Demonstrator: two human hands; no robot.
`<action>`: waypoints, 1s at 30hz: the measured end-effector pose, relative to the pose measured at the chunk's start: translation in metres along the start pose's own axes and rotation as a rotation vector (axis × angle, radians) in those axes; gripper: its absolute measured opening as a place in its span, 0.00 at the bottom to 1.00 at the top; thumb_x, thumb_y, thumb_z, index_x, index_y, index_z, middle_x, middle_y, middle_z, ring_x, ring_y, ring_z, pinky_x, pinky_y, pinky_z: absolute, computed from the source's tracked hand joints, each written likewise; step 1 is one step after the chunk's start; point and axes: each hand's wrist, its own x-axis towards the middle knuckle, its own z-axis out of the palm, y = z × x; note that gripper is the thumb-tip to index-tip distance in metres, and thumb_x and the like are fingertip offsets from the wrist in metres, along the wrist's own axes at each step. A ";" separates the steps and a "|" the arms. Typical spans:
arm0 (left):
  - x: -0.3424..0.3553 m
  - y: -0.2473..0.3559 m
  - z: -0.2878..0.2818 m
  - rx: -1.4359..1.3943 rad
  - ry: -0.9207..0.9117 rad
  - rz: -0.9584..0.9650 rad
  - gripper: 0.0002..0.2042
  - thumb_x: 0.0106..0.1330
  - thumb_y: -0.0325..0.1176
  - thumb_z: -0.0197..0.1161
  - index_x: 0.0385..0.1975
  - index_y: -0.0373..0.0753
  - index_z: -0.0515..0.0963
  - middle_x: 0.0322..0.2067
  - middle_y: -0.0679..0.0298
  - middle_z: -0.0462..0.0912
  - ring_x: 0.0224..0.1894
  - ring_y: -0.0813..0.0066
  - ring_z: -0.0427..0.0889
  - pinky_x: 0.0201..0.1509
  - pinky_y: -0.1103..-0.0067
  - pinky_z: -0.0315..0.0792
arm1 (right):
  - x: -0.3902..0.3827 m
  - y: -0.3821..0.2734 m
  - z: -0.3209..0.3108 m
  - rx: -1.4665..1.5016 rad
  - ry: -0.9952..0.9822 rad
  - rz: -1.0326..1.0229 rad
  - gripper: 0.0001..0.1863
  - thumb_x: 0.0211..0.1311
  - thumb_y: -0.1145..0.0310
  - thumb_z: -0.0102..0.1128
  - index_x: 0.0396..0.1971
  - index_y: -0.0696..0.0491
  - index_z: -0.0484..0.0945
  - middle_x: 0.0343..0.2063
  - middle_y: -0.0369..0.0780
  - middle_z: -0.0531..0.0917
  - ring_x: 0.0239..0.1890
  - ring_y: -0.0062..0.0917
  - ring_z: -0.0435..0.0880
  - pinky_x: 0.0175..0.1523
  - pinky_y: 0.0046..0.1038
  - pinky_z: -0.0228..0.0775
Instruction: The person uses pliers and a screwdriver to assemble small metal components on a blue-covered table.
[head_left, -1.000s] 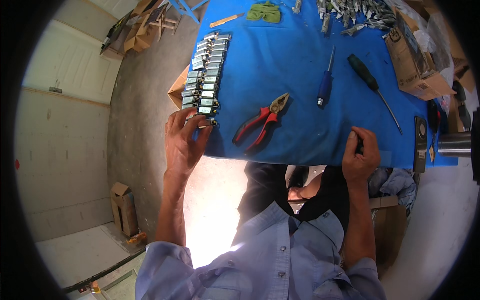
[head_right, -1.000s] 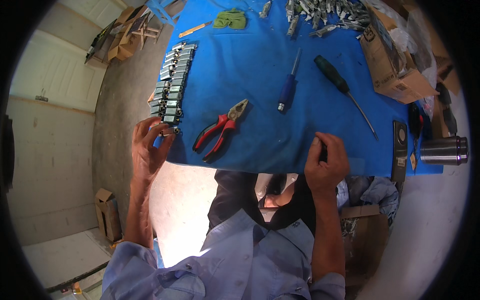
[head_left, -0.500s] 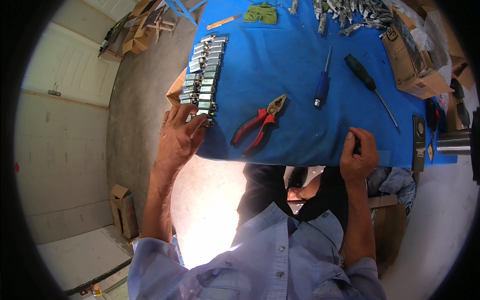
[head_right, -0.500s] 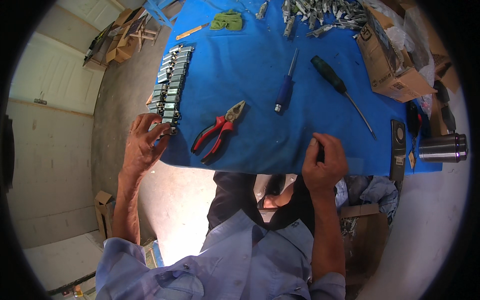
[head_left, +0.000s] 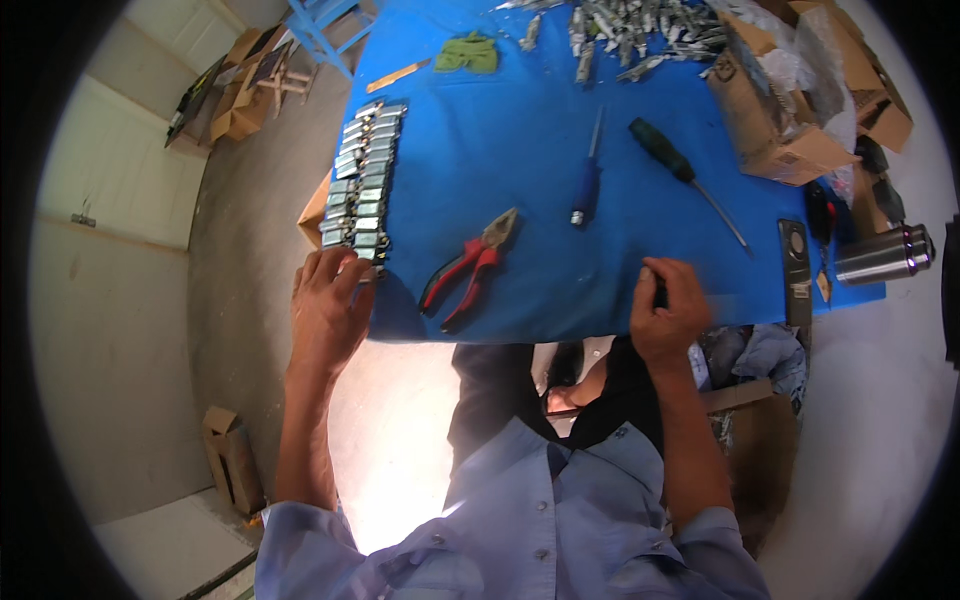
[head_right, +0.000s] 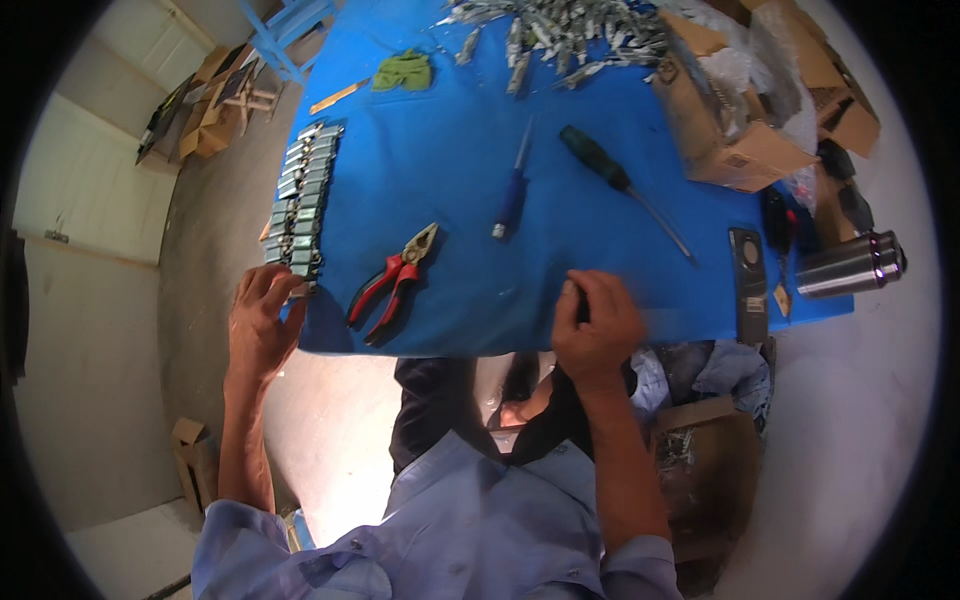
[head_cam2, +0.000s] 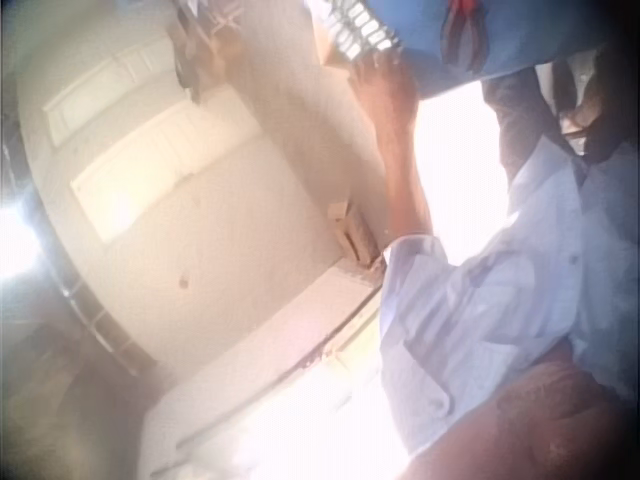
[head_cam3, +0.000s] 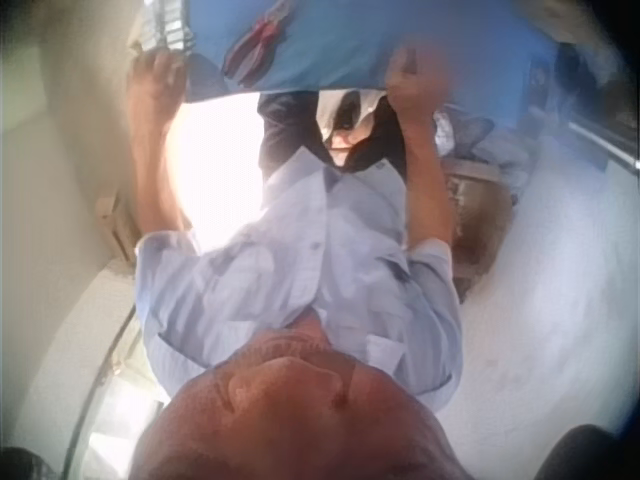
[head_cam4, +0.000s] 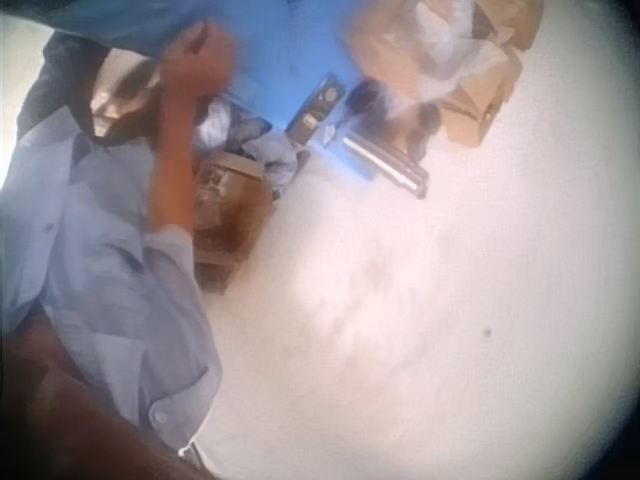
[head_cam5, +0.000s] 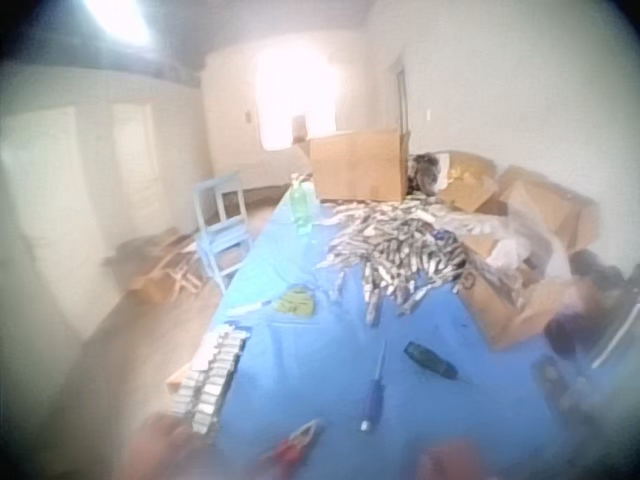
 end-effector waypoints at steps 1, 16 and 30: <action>-0.001 0.008 -0.002 -0.011 0.013 -0.013 0.13 0.54 0.24 0.72 0.39 0.39 0.82 0.43 0.60 0.83 0.48 0.57 0.80 0.50 0.66 0.76 | 0.000 0.000 0.001 -0.009 0.007 -0.006 0.07 0.56 0.78 0.65 0.35 0.54 0.83 0.33 0.42 0.85 0.32 0.35 0.86 0.38 0.31 0.79; 0.036 0.107 0.024 -0.275 -0.003 -0.107 0.21 0.53 0.34 0.71 0.47 0.33 0.80 0.41 0.53 0.83 0.43 0.56 0.83 0.48 0.67 0.77 | 0.007 -0.007 -0.008 -0.017 0.041 0.008 0.04 0.54 0.74 0.65 0.31 0.51 0.83 0.31 0.39 0.84 0.32 0.35 0.85 0.37 0.33 0.77; 0.111 0.156 0.078 -0.276 0.109 -0.179 0.19 0.61 0.41 0.68 0.48 0.36 0.81 0.41 0.55 0.82 0.45 0.54 0.81 0.46 0.64 0.77 | -0.001 -0.003 -0.018 0.018 0.110 -0.114 0.07 0.51 0.74 0.68 0.32 0.50 0.83 0.31 0.37 0.84 0.30 0.34 0.84 0.34 0.33 0.74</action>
